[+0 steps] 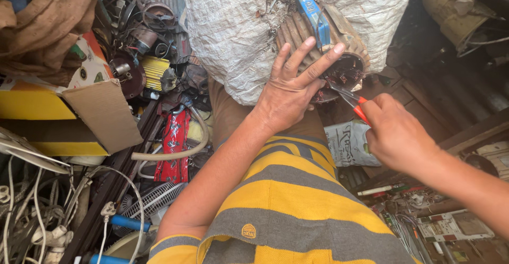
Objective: The person uses pliers and a screwdriver to remove and adjust wires inside a circular electrical component. They repeatedly cut wires, pull them out, and probe the interior while holding the component steady on a white sack.
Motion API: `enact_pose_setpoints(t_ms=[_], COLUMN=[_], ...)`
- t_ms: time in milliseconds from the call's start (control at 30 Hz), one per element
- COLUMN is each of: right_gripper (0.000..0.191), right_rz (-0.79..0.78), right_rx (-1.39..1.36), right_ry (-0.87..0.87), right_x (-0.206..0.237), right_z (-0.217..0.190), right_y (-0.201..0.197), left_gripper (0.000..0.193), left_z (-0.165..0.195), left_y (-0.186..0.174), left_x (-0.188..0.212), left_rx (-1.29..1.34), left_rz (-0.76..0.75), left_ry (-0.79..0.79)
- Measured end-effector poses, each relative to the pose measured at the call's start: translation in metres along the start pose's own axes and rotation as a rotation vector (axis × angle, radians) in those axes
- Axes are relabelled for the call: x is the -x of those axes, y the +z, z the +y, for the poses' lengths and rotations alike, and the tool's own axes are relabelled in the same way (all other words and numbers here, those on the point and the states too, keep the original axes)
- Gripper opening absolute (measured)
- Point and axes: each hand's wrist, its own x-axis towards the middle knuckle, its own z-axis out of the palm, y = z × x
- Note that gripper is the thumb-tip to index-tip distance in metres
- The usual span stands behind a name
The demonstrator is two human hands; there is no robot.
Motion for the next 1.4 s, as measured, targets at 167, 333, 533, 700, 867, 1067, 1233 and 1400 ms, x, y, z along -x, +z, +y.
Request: enact_pose_setpoints(t_ms=[167, 333, 533, 700, 867, 1067, 1233, 1400], right_gripper=[0.036, 0.037, 0.016, 0.017, 0.019, 0.021, 0.019, 0.014], right_rz=[-0.562, -0.624, -0.613, -0.569, -0.584, 0.065, 0.624, 0.904], right_rx=[-1.096, -1.323, -1.530, -1.423, -1.366, -0.628, -0.788, -1.355], right_ry=[0.450, 0.521, 0.267, 0.361, 0.392, -0.206, -0.066, 0.240], right_x=[-0.020, -0.020, -0.014, -0.017, -0.020, -0.002, 0.019, 0.080], right_z=[0.033, 0.057, 0.065, 0.055, 0.045, 0.041, 0.026, -0.010], right_y=[0.005, 0.021, 0.045, 0.040, 0.030, 0.086, 0.156, 0.262], left_gripper=[0.024, 0.025, 0.028, 0.028, 0.020, 0.046, 0.050, 0.039], left_z=[-0.001, -0.001, 0.000, -0.001, -0.002, -0.003, 0.007, 0.037], left_y=[0.000, 0.001, 0.001, 0.001, 0.001, -0.008, -0.022, -0.012], left_x=[0.000, 0.000, 0.001, -0.001, 0.000, -0.003, -0.011, -0.020], left_rx=[0.007, 0.001, 0.001, -0.002, 0.019, 0.043, 0.002, -0.089], left_rz=[0.053, 0.045, 0.057, 0.074, 0.069, -0.069, -0.020, 0.090], left_ry=[0.025, 0.011, 0.013, 0.014, 0.026, 0.007, 0.040, -0.146])
